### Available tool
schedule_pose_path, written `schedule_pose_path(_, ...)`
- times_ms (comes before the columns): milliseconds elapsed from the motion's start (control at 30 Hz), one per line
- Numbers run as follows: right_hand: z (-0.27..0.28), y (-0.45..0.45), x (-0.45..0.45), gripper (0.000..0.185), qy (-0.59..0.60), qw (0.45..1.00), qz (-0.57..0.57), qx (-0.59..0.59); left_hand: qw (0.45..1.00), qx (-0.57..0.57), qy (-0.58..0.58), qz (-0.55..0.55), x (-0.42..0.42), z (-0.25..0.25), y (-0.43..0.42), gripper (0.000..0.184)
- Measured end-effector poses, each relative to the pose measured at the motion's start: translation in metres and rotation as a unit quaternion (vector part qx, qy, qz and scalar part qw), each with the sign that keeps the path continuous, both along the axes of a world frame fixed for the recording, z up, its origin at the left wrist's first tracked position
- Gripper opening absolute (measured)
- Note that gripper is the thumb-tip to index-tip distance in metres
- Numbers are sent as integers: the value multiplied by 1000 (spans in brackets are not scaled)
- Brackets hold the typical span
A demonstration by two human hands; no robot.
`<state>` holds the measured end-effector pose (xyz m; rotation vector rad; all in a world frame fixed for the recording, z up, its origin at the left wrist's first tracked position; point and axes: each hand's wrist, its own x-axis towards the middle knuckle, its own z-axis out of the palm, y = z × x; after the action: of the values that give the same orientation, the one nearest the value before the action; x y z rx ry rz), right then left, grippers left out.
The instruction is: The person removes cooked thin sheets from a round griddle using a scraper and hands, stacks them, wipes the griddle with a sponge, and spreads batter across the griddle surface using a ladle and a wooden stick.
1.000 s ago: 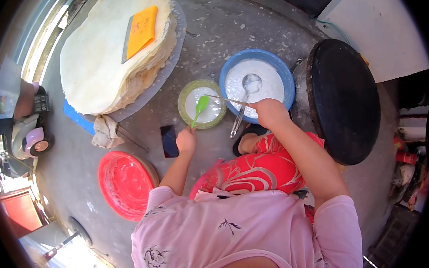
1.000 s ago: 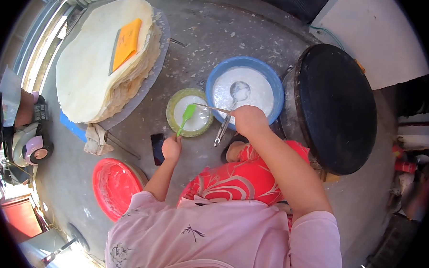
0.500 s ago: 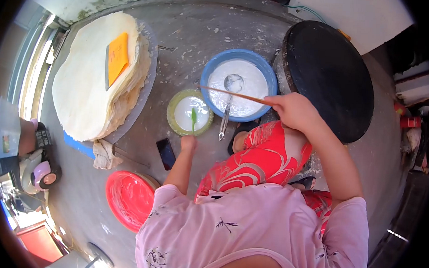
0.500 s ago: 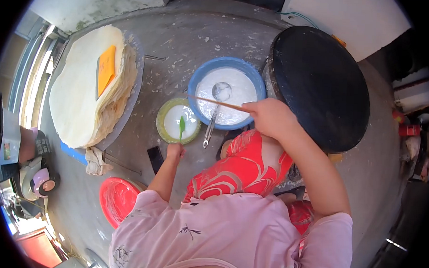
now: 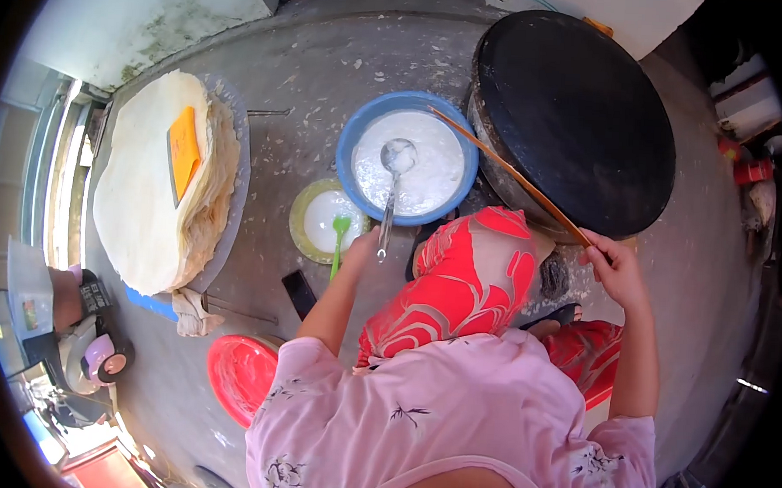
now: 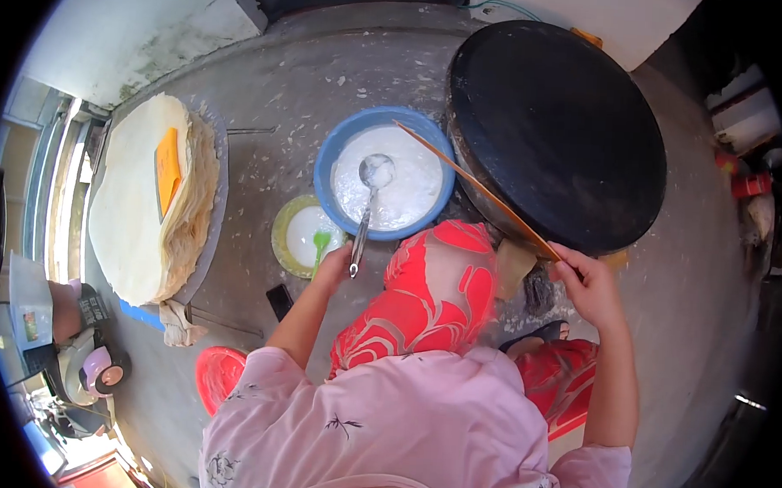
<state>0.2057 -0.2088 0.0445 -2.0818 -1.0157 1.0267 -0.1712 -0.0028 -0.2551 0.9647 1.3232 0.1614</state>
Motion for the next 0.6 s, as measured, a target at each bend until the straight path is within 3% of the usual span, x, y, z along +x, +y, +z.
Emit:
schedule_pose_path(33,-3,-7,2,29,18,1000,-15,3,977,-147,-149,50,12,14,7,44)
schedule_pose_path(67,-5,-12,4,30,35,999,-30,6,907,-288,-291,97,26,36,13,44)
schedule_pose_path(100,-7,-17,6,30,36,999,-37,6,908,-290,-287,92,39,51,19,44)
schedule_pose_path(167,-11,-23,8,30,41,998,-53,7,852,-336,-366,168,66,68,31,42)
schedule_pose_path(200,-13,-25,10,30,43,997,-60,8,853,-337,-363,162,79,69,39,42)
schedule_pose_path(267,-19,-29,12,31,74,995,-61,21,844,-343,-283,299,98,69,48,39)
schedule_pose_path(300,-24,-31,14,31,75,995,-64,23,813,-402,-311,284,84,24,62,32)
schedule_pose_path(333,-29,-34,16,32,95,992,-78,30,815,-401,-310,280,85,27,65,32)
schedule_pose_path(400,-36,-38,21,32,114,989,-91,38,943,-241,-86,214,92,48,64,28)
schedule_pose_path(433,-39,-41,21,32,131,985,-108,42,944,-239,-85,210,95,75,53,28)
schedule_pose_path(467,-41,-43,22,32,149,980,-127,45,989,-71,-21,129,93,111,34,27)
schedule_pose_path(500,-43,-45,22,32,154,976,-147,35,993,100,45,44,91,129,21,27)
schedule_pose_path(533,-48,-47,22,32,158,975,-152,32,993,98,50,39,82,113,18,27)
schedule_pose_path(600,-56,-52,24,32,98,985,-131,51,908,297,218,-201,63,71,14,25)
